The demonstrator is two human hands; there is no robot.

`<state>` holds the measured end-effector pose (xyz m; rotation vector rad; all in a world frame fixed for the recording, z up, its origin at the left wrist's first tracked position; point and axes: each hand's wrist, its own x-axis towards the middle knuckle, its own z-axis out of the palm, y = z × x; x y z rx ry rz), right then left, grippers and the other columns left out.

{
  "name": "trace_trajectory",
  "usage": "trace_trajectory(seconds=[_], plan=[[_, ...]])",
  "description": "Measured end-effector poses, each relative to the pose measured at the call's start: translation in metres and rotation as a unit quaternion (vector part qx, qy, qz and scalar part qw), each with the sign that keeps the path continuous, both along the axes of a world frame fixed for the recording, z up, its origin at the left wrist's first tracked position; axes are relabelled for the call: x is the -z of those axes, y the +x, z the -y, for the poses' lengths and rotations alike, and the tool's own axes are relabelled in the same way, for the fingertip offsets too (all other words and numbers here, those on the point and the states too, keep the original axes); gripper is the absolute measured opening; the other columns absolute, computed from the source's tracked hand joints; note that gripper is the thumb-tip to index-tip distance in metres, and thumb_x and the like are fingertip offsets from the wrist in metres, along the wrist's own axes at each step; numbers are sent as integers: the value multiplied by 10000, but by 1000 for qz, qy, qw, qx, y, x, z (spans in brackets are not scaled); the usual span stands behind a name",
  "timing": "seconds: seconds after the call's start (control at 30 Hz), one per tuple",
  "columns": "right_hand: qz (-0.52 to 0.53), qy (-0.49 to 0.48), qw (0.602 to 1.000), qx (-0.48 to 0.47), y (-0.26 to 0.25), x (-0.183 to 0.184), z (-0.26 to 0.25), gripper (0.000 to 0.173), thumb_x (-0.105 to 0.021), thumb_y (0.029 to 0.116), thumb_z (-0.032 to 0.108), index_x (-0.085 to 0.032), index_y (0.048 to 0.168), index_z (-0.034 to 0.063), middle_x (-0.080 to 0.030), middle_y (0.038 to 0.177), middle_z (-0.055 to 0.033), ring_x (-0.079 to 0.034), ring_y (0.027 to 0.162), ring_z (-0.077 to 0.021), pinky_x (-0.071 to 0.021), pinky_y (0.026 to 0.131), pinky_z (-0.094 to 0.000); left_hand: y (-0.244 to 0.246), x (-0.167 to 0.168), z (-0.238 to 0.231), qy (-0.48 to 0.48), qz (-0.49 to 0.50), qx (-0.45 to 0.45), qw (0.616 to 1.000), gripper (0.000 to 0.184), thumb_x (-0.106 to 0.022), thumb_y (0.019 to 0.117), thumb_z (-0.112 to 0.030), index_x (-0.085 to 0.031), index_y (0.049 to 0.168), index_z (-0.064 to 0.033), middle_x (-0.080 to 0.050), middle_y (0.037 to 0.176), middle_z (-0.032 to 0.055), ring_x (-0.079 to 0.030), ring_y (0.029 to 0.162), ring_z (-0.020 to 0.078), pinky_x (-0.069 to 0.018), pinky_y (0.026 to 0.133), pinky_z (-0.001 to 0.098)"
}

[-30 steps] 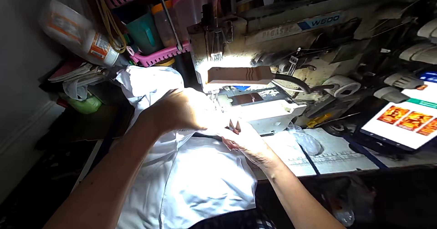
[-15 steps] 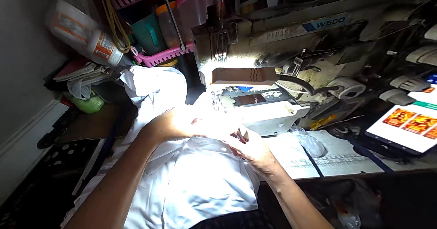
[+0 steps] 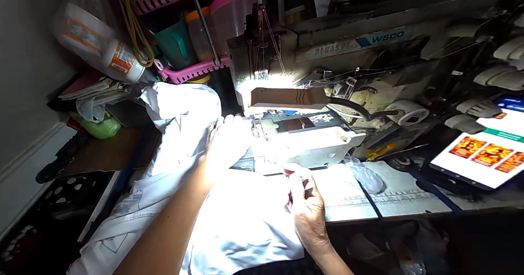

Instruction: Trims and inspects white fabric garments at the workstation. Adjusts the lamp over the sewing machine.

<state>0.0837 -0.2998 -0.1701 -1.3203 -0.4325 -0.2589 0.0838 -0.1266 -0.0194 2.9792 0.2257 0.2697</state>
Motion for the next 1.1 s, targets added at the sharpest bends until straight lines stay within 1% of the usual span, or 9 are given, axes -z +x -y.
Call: trace_trajectory(seconds=[0.1, 0.27, 0.47, 0.57, 0.67, 0.77, 0.9, 0.97, 1.1], plan=[[-83, 35, 994, -57, 2, -10, 2, 323, -364, 1084, 144, -608, 1257, 23, -600, 713, 77, -483, 472, 20, -430, 422, -136, 33, 42, -23, 142, 174, 7, 974, 227, -541, 995, -209, -696, 1046, -51, -663, 1142, 152, -648, 1108, 331, -554, 880, 469], [-119, 75, 987, -77, 2, -12, 6, 309, -379, 1055, 124, -638, 1203, 43, -523, 614, 94, -447, 448, 12, -389, 408, -138, 27, 7, -42, 52, 116, -130, 983, 249, -570, 1014, -110, -688, 1205, -3, -594, 1332, 220, -617, 1190, 377, -520, 969, 518], [90, -253, 963, 10, 9, -10, 19, 731, -312, 1038, 650, -615, 1337, 57, -691, 1039, -31, -645, 937, -75, -542, 819, -288, -17, 4, -66, 37, 288, -134, 947, 241, -583, 996, -76, -667, 1213, -13, -620, 1219, 249, -609, 1124, 441, -508, 888, 584], [188, -358, 910, 87, 12, -36, 13, 471, -421, 1044, 429, -705, 1241, 109, -719, 1046, -67, -704, 923, -217, -566, 738, -430, -54, 10, -58, 49, 311, -97, 944, 266, -651, 938, 16, -658, 1203, 17, -633, 1231, 226, -638, 1105, 404, -534, 904, 551], [258, -424, 857, 136, 20, -64, -1, 327, -523, 1008, 330, -737, 1181, 153, -736, 1064, -59, -721, 934, -245, -579, 724, -445, -84, 13, -40, 11, 292, -103, 951, 297, -710, 848, 8, -684, 1144, 14, -692, 1004, 175, -683, 809, 324, -555, 679, 539], [320, -460, 815, 147, 30, -82, -21, 238, -624, 964, 230, -762, 1120, 116, -720, 934, -108, -717, 822, -308, -562, 622, -476, -102, 22, -22, -45, 268, -37, 962, 189, -710, 784, -182, -693, 944, -83, -579, 638, -4, -550, 538, 112, -465, 494, 310], [343, -472, 808, 83, 41, -93, -41, 181, -603, 983, 162, -754, 1073, 122, -671, 881, -99, -665, 702, -301, -525, 573, -478, -111, 30, -20, -142, 259, 40, 954, 145, -690, 826, -227, -719, 908, -111, -615, 664, -69, -534, 550, -14, -457, 515, 166], [333, -427, 839, 55, 41, -90, -38, 213, -592, 1001, 178, -777, 1098, 139, -694, 905, -74, -680, 764, -266, -534, 630, -470, -117, 24, -39, -260, 328, -5, 908, 117, -633, 911, -115, -683, 1007, -70, -677, 778, -47, -625, 642, 13, -545, 593, 216], [140, -361, 919, -72, 23, -73, -1, 291, -587, 1012, 399, -726, 1202, 228, -706, 1035, 57, -661, 903, -82, -560, 782, -366, -133, 28, -99, -511, 491, -168, 685, 287, -513, 1044, -98, -449, 1318, -42, -613, 1199, 44, -653, 1092, 135, -553, 970, 345]])
